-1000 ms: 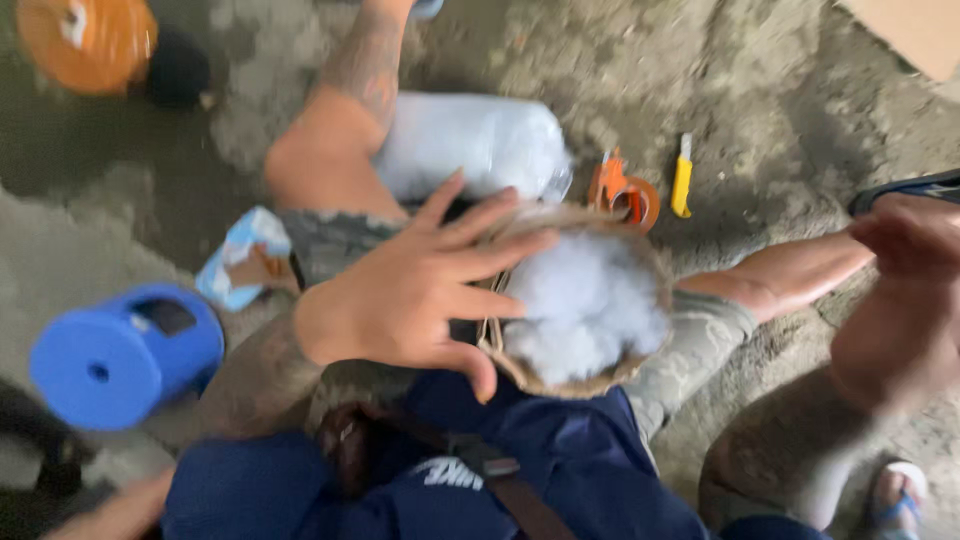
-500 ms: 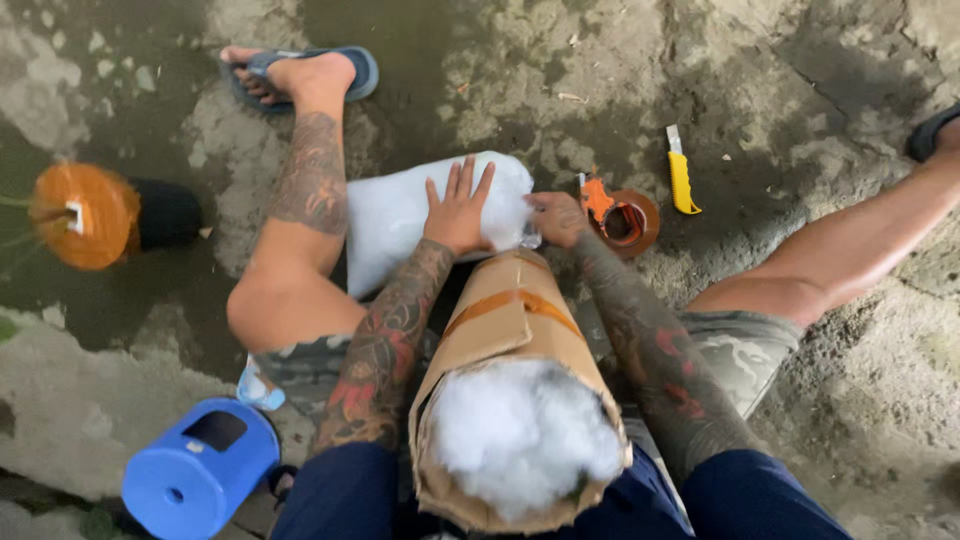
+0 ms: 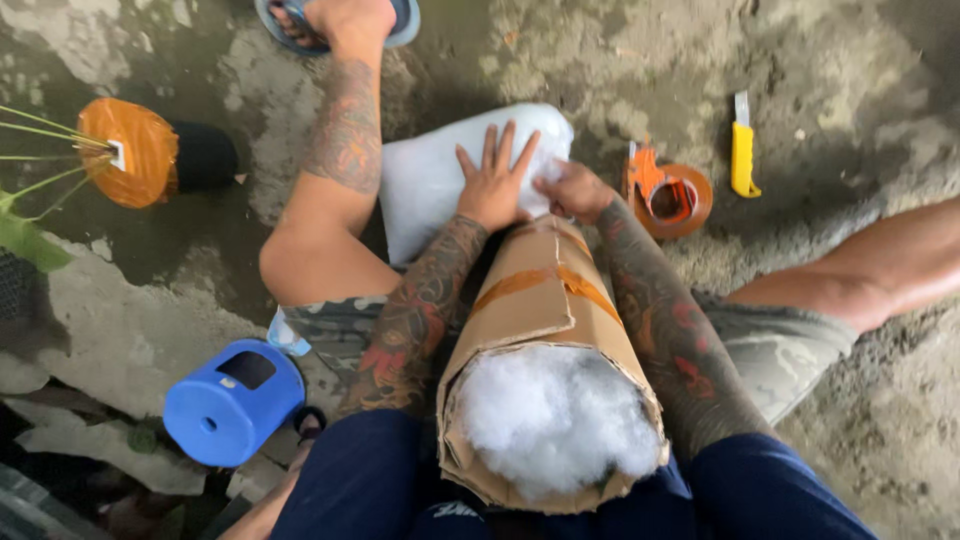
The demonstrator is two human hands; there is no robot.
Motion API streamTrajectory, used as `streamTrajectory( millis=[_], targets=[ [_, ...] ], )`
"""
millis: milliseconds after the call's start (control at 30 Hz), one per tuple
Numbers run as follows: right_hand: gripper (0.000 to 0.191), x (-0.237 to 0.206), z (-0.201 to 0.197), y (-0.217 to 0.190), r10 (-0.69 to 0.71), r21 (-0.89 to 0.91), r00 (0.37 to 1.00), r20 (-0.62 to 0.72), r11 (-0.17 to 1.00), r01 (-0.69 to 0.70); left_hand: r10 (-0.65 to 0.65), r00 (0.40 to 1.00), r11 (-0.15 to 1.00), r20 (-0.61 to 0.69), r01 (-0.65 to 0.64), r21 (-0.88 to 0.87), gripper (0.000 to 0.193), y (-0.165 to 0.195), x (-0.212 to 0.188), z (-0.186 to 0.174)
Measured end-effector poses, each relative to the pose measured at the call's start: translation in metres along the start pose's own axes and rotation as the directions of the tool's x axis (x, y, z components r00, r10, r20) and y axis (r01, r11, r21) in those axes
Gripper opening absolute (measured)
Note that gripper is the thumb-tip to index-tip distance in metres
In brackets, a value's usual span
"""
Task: The person sits on the floor and uses a handheld tape dispenser to apply orange packing tape around a cardboard tube. They then open the tube, pull white cotton-like material from a plastic bag, and stuff it into the tube before sealing the opening with more tape.
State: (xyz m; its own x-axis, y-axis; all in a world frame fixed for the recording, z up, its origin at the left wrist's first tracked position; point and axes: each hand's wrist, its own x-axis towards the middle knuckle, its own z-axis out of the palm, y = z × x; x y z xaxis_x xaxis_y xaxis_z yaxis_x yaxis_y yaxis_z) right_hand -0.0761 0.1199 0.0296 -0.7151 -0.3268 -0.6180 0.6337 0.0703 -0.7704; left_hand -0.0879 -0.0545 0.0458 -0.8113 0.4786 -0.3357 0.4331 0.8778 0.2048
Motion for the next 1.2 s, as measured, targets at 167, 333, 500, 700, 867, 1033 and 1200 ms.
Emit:
streamTrajectory(
  millis=[167,333,500,700,867,1033,1200],
  targets=[
    [0.044,0.012,-0.011,0.024,-0.21,-0.172,0.974,0.084,0.96,0.222,0.01,0.999,0.999,-0.037,-0.012,-0.039,0.112,-0.01,0.001,-0.004],
    [0.027,-0.032,-0.065,0.041,-0.616,-0.429,0.784,-0.077,0.73,0.532,-0.017,1.0,0.996,0.003,0.017,-0.082,0.123,-0.037,-0.007,0.004],
    [0.025,-0.213,-0.093,-0.044,-0.549,-0.487,0.711,-0.438,0.811,0.326,-0.015,1.0,0.991,0.011,0.016,-0.136,0.131,-0.042,-0.008,0.013],
    [0.031,-0.387,0.014,-0.123,-0.719,-0.821,0.506,0.477,-0.158,0.549,0.043,0.967,0.836,-0.251,-0.172,-0.52,0.081,-0.01,-0.045,-0.092],
    [0.044,-0.385,0.059,-0.088,-0.597,-0.76,0.504,0.625,-0.317,0.567,0.149,0.864,0.766,-0.482,-0.409,-0.496,0.064,0.047,-0.195,-0.219],
    [0.052,-0.395,0.067,-0.091,-0.566,-0.773,0.564,0.601,-0.232,0.591,0.582,0.647,0.633,-0.493,-0.741,-0.226,0.053,0.111,-0.274,-0.231],
    [0.045,-0.415,0.066,-0.125,-0.674,-0.858,0.615,0.41,-0.057,0.511,0.6,0.673,0.694,-0.432,-0.707,-0.137,0.043,0.119,-0.28,-0.208]
  ],
)
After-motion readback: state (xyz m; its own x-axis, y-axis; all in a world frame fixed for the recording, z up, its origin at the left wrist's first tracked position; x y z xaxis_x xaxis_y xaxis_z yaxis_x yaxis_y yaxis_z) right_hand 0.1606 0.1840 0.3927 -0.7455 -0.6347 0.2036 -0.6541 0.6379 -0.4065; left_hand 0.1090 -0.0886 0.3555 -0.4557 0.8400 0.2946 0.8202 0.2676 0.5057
